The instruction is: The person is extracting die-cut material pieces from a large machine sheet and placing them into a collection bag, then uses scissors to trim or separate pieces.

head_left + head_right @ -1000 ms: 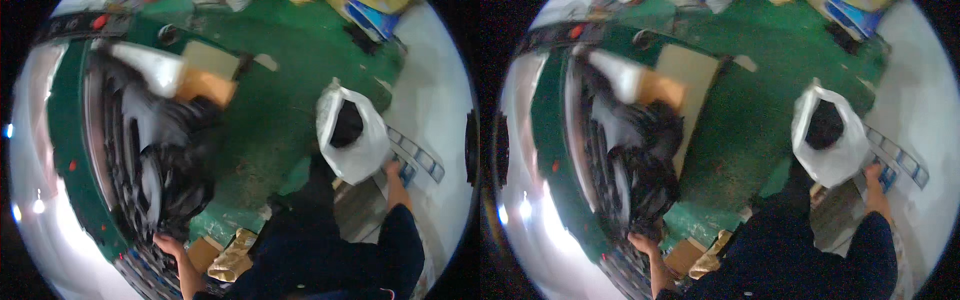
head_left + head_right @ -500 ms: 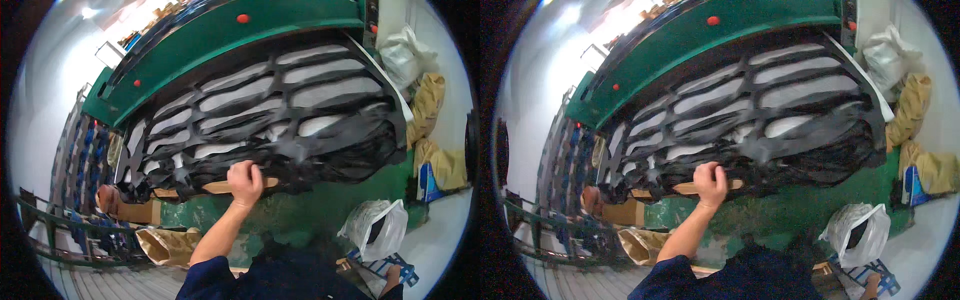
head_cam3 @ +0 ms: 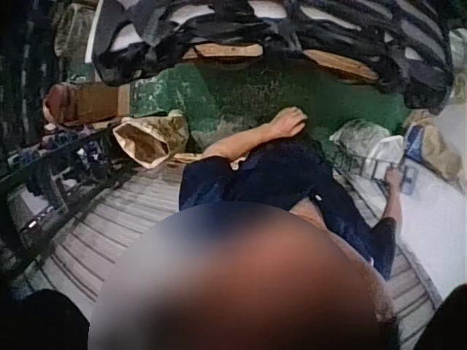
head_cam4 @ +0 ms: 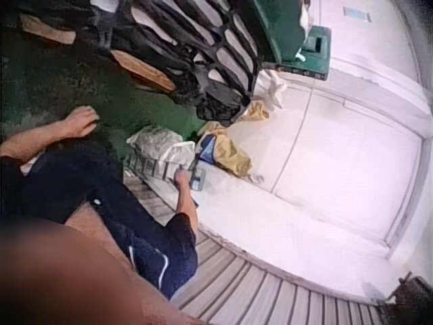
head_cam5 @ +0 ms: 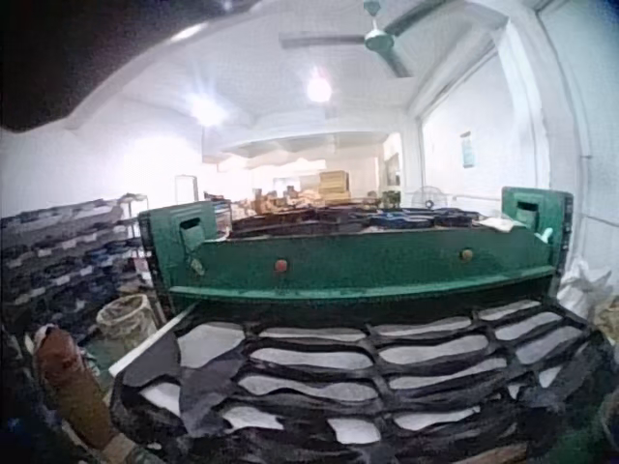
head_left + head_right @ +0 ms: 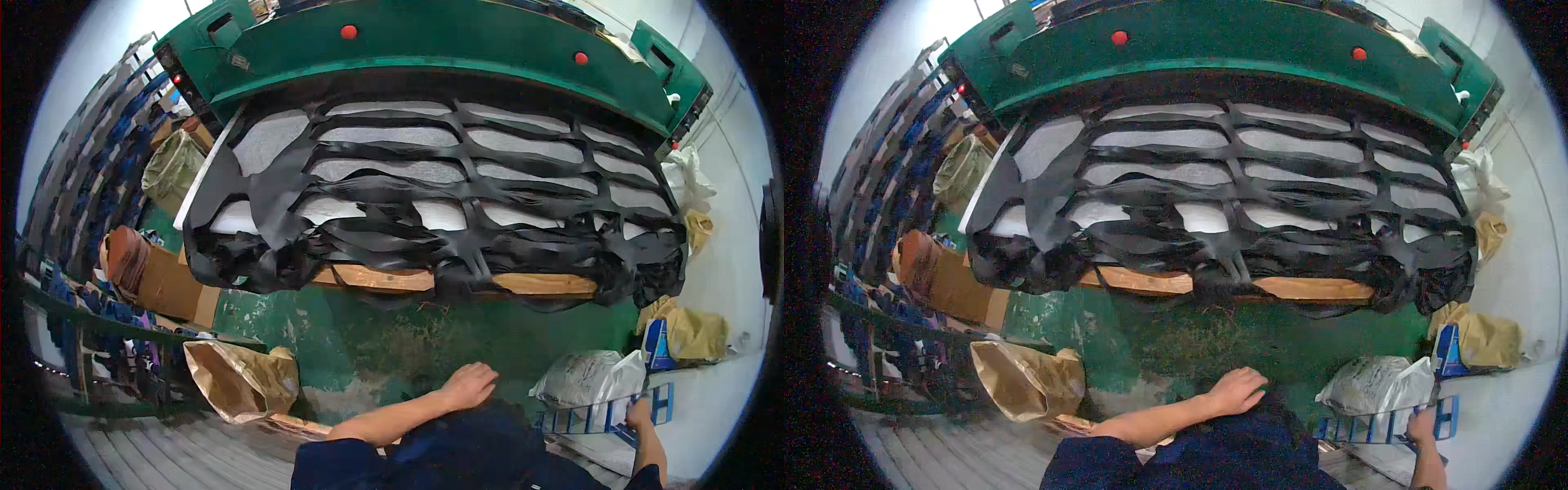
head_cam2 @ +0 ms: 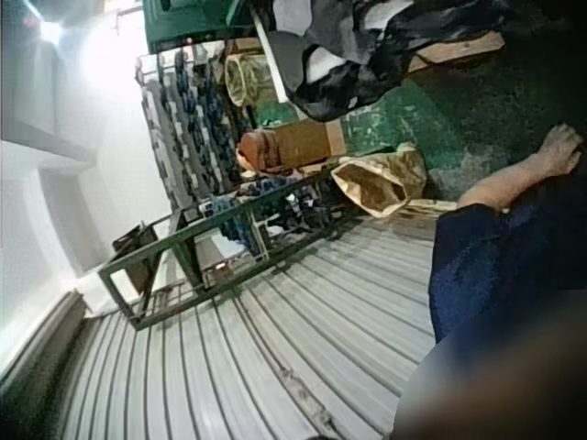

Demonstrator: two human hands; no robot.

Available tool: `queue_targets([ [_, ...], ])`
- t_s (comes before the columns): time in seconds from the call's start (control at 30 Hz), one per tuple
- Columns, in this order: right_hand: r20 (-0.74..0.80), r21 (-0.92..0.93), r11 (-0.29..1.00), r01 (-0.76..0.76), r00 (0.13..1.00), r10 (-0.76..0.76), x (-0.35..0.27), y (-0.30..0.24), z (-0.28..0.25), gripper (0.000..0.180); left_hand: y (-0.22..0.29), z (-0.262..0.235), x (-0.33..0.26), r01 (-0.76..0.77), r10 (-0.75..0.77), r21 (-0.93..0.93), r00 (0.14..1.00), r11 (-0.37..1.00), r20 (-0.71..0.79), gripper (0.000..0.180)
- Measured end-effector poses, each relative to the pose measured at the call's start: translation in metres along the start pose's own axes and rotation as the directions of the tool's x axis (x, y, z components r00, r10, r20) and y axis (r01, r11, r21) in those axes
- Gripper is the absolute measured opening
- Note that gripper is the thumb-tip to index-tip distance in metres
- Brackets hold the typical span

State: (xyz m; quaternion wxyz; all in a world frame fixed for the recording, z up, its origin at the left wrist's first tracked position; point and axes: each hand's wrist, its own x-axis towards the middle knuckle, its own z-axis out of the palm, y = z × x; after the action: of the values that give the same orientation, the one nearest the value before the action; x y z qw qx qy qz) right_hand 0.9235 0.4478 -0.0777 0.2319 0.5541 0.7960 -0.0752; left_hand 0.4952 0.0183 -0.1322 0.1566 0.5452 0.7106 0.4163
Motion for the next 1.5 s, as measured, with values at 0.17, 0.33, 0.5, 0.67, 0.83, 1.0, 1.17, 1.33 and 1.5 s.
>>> queue_targets([
  [0.17,0.017,-0.048,0.881,0.471,0.882,-0.471,-0.095,-0.237,-0.071,0.034,-0.030,0.022,-0.061,0.111,-0.111,0.014,0.994,0.994,-0.023,0.035],
  [0.33,0.166,-0.066,0.656,0.751,0.657,-0.735,-0.173,-0.357,-0.122,0.030,-0.026,0.006,-0.095,0.268,-0.271,0.087,0.962,0.959,0.031,0.048],
  [0.5,0.042,-0.072,0.292,0.954,0.295,-0.954,-0.196,-0.428,-0.187,0.027,-0.004,-0.029,-0.111,0.379,-0.283,0.231,0.889,0.896,-0.361,0.059],
  [0.67,-0.019,0.368,0.179,0.913,0.199,-0.980,-0.209,-0.461,-0.245,0.027,0.012,-0.074,-0.121,0.556,-0.026,0.433,0.635,0.709,-0.772,0.057],
  [0.83,-0.085,0.631,0.054,0.774,0.137,-0.987,-0.190,-0.472,-0.256,0.021,0.023,-0.138,-0.127,0.633,0.209,0.569,0.552,0.526,-0.807,0.037],
  [1.0,-0.199,0.670,-0.178,0.721,-0.056,-0.978,-0.173,-0.510,-0.277,0.018,0.041,-0.198,-0.122,0.633,0.328,0.651,0.564,0.418,-0.758,0.030],
  [1.17,-0.321,0.815,-0.228,0.533,0.087,-0.943,-0.155,-0.555,-0.308,0.021,0.061,-0.297,-0.084,0.604,0.437,0.723,0.580,0.336,-0.688,0.026],
  [1.33,-0.345,0.842,-0.166,0.513,0.276,-0.897,-0.133,-0.634,-0.330,0.025,0.035,-0.422,-0.034,0.467,0.495,0.832,0.670,0.299,-0.554,0.028],
  [1.5,-0.338,0.864,-0.089,0.495,0.439,-0.833,-0.112,-0.735,-0.332,0.026,-0.048,-0.520,0.008,0.317,0.460,0.844,0.727,0.434,-0.509,0.021],
])
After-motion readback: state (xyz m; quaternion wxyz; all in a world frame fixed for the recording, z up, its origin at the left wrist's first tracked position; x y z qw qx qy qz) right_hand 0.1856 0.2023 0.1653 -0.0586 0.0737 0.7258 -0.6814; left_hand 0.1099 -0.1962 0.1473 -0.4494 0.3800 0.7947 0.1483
